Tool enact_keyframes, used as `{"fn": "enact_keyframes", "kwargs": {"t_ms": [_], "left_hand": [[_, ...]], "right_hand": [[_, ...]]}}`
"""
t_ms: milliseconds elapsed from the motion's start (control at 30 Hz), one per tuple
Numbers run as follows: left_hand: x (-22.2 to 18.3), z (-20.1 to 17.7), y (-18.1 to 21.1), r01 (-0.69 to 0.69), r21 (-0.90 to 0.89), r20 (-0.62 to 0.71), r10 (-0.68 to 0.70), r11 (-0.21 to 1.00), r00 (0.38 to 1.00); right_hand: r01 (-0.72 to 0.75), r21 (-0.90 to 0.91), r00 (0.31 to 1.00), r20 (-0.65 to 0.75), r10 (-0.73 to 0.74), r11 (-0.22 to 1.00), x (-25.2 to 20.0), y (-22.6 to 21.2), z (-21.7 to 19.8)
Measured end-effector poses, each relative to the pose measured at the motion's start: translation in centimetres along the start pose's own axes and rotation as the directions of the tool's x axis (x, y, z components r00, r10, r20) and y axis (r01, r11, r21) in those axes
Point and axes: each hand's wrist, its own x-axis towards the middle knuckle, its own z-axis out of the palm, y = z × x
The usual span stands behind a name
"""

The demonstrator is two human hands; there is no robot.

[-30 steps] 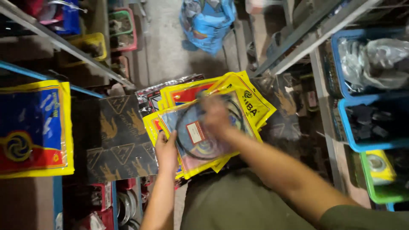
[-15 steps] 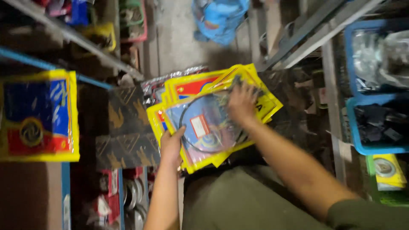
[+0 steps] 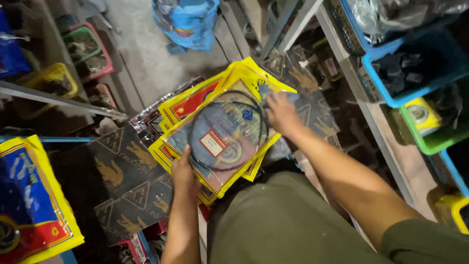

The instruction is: The person wipes a stack of packaged motorcycle parts with a cloth, handling them one at a time and then placing them back onto a wooden surface.

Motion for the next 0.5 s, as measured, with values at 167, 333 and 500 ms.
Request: {"fn": "enact_keyframes", "kwargs": {"t_ms": [167,333,500], "left_hand": [[2.2,-0.7,-1.3,-0.001,0.012,0.000,0.001,1.000,1.000],[4.2,-2.5,-3.6,-0.047,0.000,-0.058,0.047,0.999,0.997],[2.9,-1.2,-3.1,-0.097,0.065,-0.069,0.102,0.993,0.992]], "right_hand": [[0.285,0.013,0.938,-0.211,-0.276,0.958,-2.3,-6.0,-1.2],[0.647,0.320,0.759,-0.348,-0.550,0.692,-5.0,-16.2,-5.0],[0.820,0.200,0.562,-0.455,-0.690,0.537,2.7,-10.5,-0.7]]}}
